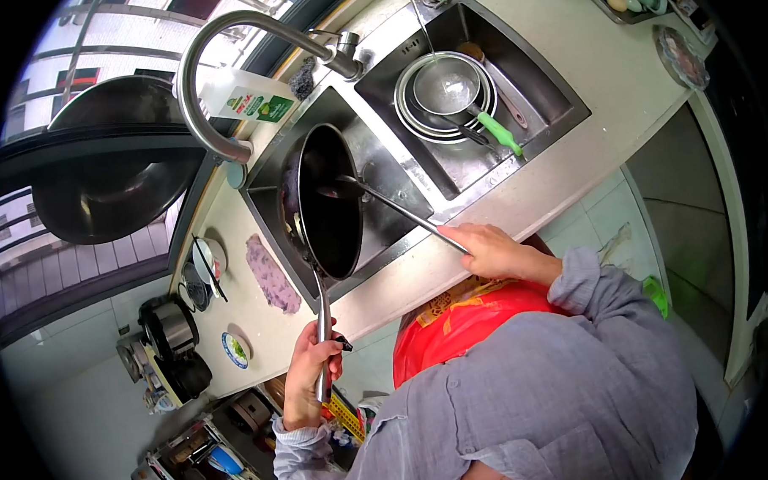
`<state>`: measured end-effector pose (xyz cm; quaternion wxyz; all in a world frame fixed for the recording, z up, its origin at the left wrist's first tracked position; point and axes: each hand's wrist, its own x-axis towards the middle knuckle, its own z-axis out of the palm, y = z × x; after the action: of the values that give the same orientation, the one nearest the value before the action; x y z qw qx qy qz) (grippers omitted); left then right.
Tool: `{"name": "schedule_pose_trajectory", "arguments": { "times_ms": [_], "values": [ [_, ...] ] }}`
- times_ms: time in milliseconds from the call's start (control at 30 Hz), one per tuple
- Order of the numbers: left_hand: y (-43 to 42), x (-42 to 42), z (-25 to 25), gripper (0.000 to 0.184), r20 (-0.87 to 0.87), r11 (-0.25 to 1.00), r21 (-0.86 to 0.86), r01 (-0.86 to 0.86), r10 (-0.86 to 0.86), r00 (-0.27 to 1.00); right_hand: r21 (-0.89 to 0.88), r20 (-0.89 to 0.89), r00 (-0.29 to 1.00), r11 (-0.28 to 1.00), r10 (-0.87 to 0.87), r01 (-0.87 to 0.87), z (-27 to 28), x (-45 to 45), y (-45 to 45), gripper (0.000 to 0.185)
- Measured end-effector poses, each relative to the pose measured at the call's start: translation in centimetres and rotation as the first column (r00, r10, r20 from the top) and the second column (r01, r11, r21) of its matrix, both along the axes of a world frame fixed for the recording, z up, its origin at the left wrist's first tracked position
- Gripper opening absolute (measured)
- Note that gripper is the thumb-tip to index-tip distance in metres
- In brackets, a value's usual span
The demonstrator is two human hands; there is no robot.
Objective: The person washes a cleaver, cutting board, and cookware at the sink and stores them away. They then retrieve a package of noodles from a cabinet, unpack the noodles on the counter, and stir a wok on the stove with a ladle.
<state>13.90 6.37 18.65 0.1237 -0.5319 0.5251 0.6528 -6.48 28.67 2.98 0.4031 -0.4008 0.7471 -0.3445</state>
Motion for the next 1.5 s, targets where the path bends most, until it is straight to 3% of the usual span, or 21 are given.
{"name": "schedule_pose_trajectory", "arguments": {
  "times_ms": [200, 233, 300, 333, 433, 567, 833, 1000, 1033, 1100, 1133, 1167, 1267, 1300, 1333, 1467, 1500],
  "values": [
    [0.0, 0.5, 0.1, 0.035, -0.048, 0.999, 0.015, -0.052, 0.052, 0.997, -0.106, -0.018, 0.997, 0.992, -0.074, 0.072, -1.9, 1.7, 0.4, 0.058],
    [0.0, 0.6, 0.2, 0.043, -0.048, 0.999, -0.034, 0.000, -0.001, 0.999, -0.137, -0.036, 0.994, 0.985, -0.106, 0.100, -2.1, 2.0, 0.7, 0.058],
    [0.5, 0.6, 0.6, 0.041, -0.136, 0.998, -0.052, 0.029, -0.036, 0.990, -0.136, -0.005, 0.993, 0.984, -0.120, 0.118, -1.7, 2.8, 0.9, 0.059],
    [-1.2, 2.4, -0.7, 0.039, -0.224, 0.987, 0.136, -0.081, 0.110, 0.968, -0.129, 0.009, 0.990, 0.982, -0.141, 0.141, -1.1, 3.2, 0.9, 0.059],
    [-1.6, 4.8, -1.1, 0.037, -0.251, 0.991, 0.012, -0.135, 0.133, 0.959, -0.108, 0.030, 0.978, 0.972, -0.206, 0.208, 0.5, 5.6, 1.2, 0.060],
    [-4.0, 7.7, -2.1, 0.038, -0.346, 0.932, 0.355, -0.068, 0.199, 0.917, -0.194, 0.024, 0.941, 0.922, -0.338, 0.336, 1.0, 9.5, 1.1, 0.061],
    [-1.9, 12.3, -3.4, 0.042, -0.358, 0.774, 0.634, 0.001, 0.292, 0.887, -0.284, 0.306, 0.846, 0.807, -0.436, 0.518, 6.3, 12.5, 4.0, 0.059],
    [3.7, 11.5, -3.7, 0.045, -0.378, 0.676, 0.731, 0.088, 0.294, 0.878, -0.190, 0.553, 0.713, 0.767, -0.431, 0.612, 9.3, 12.8, 11.3, 0.057],
    [5.4, 10.8, -3.7, 0.046, -0.388, 0.661, 0.742, 0.114, 0.284, 0.877, -0.295, 0.494, 0.749, 0.724, -0.442, 0.623, 7.7, 12.7, 12.7, 0.058],
    [9.2, 8.5, -3.3, 0.047, -0.420, 0.652, 0.737, 0.178, 0.236, 0.876, -0.322, 0.558, 0.698, 0.658, -0.449, 0.681, 7.3, 12.3, 17.4, 0.057],
    [11.4, 7.0, -2.9, 0.047, -0.456, 0.668, 0.709, 0.226, 0.189, 0.870, -0.333, 0.592, 0.671, 0.623, -0.446, 0.708, 7.4, 12.0, 19.8, 0.056],
    [13.5, 5.3, -2.3, 0.062, -0.522, 0.809, 0.483, 0.334, -0.040, 0.852, -0.384, 0.480, 0.694, 0.582, -0.537, 0.717, 7.5, 11.8, 22.1, 0.057],
    [21.5, -0.1, -1.9, 0.040, -0.676, 0.690, 0.548, 0.473, 0.031, 0.737, -0.499, 0.311, 0.671, 0.485, -0.673, 0.718, 8.0, 10.6, 29.0, 0.056],
    [23.8, -1.5, -2.1, 0.042, -0.694, 0.591, 0.621, 0.515, 0.110, 0.711, -0.398, 0.330, 0.656, 0.531, -0.678, 0.748, 9.4, 10.2, 31.8, 0.052],
    [25.9, -2.9, -2.2, 0.053, -0.619, 0.610, 0.683, 0.402, 0.191, 0.762, -0.406, 0.355, 0.622, 0.483, -0.698, 0.775, 9.7, 9.8, 33.7, 0.052],
    [33.5, -9.3, -1.8, 0.053, -0.615, 0.405, 0.751, 0.521, 0.143, 0.776, -0.426, 0.465, 0.505, 0.316, -0.727, 0.848, 10.3, 8.3, 40.3, 0.055],
    [35.6, -10.7, -1.3, 0.053, -0.596, 0.429, 0.750, 0.503, 0.109, 0.795, -0.472, 0.502, 0.498, 0.258, -0.707, 0.843, 10.1, 7.8, 41.8, 0.056]
  ]
}}
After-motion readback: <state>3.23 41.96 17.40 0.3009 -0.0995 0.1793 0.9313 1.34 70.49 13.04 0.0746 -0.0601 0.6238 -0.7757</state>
